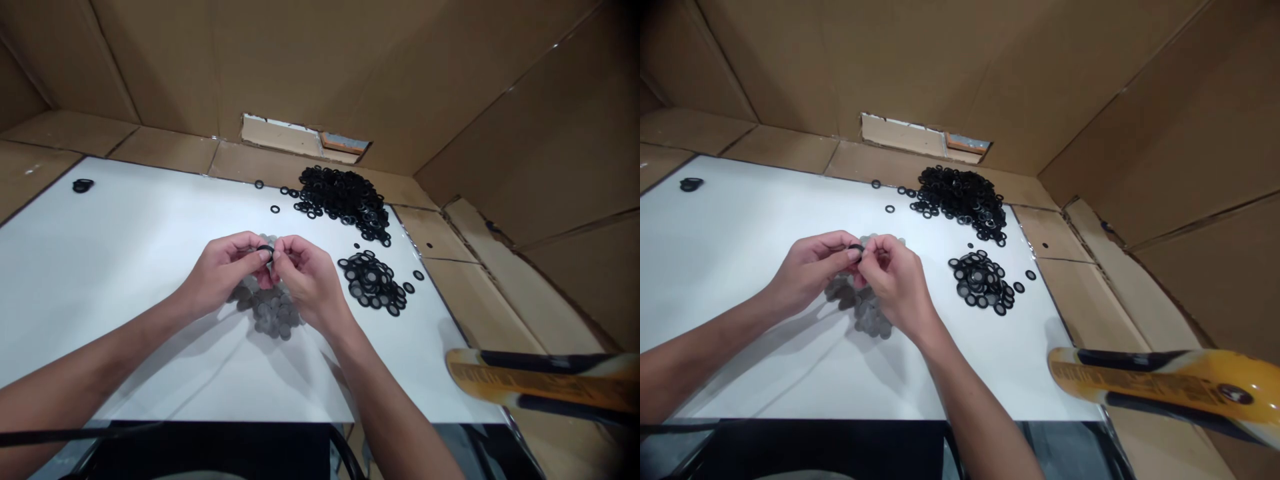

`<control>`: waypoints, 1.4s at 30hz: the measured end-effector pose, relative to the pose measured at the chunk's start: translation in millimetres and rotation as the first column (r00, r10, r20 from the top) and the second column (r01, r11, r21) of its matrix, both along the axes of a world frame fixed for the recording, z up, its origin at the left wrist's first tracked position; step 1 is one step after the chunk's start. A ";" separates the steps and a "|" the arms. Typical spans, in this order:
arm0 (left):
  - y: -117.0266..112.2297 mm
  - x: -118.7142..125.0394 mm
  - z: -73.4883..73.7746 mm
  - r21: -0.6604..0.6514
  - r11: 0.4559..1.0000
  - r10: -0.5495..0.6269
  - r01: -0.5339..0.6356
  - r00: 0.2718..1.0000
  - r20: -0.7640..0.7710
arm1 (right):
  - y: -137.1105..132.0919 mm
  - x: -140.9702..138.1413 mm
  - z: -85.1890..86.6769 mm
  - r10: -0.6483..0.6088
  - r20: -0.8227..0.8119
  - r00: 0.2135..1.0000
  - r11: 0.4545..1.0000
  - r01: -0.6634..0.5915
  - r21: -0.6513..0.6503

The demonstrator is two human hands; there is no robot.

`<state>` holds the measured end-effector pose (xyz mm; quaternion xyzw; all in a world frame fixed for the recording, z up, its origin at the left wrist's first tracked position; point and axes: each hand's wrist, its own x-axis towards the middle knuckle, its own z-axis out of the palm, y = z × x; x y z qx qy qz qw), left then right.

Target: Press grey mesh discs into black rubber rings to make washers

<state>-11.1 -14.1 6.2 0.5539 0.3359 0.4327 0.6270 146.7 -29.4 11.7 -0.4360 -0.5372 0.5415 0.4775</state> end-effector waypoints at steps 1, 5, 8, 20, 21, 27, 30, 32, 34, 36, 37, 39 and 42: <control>-0.2 -0.2 0.0 0.003 1.000 0.007 -0.006 1.000 -0.006 | -0.1 0.2 0.2 -0.002 0.005 1.000 1.000 0.002 0.004; -0.7 -1.0 -0.4 0.018 0.999 0.047 -0.046 0.998 -0.039 | 0.1 2.2 3.0 -0.001 0.045 0.999 1.000 0.000 0.023; -0.8 -0.7 -0.9 0.024 0.996 0.085 -0.084 0.995 -0.048 | 0.1 4.0 5.7 -0.013 0.091 0.996 0.998 0.007 0.060; 0.6 1.6 -1.7 -0.029 0.994 0.109 -0.108 0.994 0.027 | -1.7 2.1 7.2 -0.006 0.031 0.999 0.998 0.004 0.066; 0.9 0.9 -2.0 -0.043 0.995 0.092 -0.091 0.995 0.033 | -1.2 3.2 8.0 -0.001 0.027 1.000 0.998 0.000 0.060; 2.4 -3.0 -0.3 -0.065 0.998 0.024 -0.021 0.999 0.042 | 1.4 9.5 12.8 0.090 0.026 0.996 0.996 -0.091 0.014; 2.4 -3.5 1.3 -0.057 0.998 0.010 -0.008 0.999 0.041 | 1.1 9.2 11.8 0.092 0.026 0.995 0.995 -0.093 0.021; 1.9 -3.0 1.8 -0.057 0.998 0.003 0.000 0.999 0.043 | 0.2 7.5 9.6 0.089 0.016 0.996 0.996 -0.090 0.019; 1.0 -1.9 1.7 -0.055 0.998 0.009 -0.006 0.999 0.048 | -0.9 5.1 7.0 0.072 0.012 0.997 0.997 -0.072 0.023; 0.1 -0.7 1.2 -0.051 0.998 0.024 -0.021 0.998 0.057 | -2.2 2.8 4.9 0.041 0.034 0.999 0.998 -0.042 0.040; -0.2 -0.3 0.9 -0.048 0.998 0.034 -0.031 0.998 0.059 | -2.8 1.9 4.2 0.027 0.051 0.998 0.998 -0.029 0.055; -0.5 0.3 0.3 -0.043 0.998 0.044 -0.041 0.997 0.060 | -3.9 0.8 3.8 0.003 0.086 0.996 0.997 -0.010 0.083; -0.4 0.2 0.2 -0.034 0.998 0.045 -0.043 0.997 0.055 | -5.0 0.2 4.6 -0.023 0.127 0.992 0.994 0.009 0.107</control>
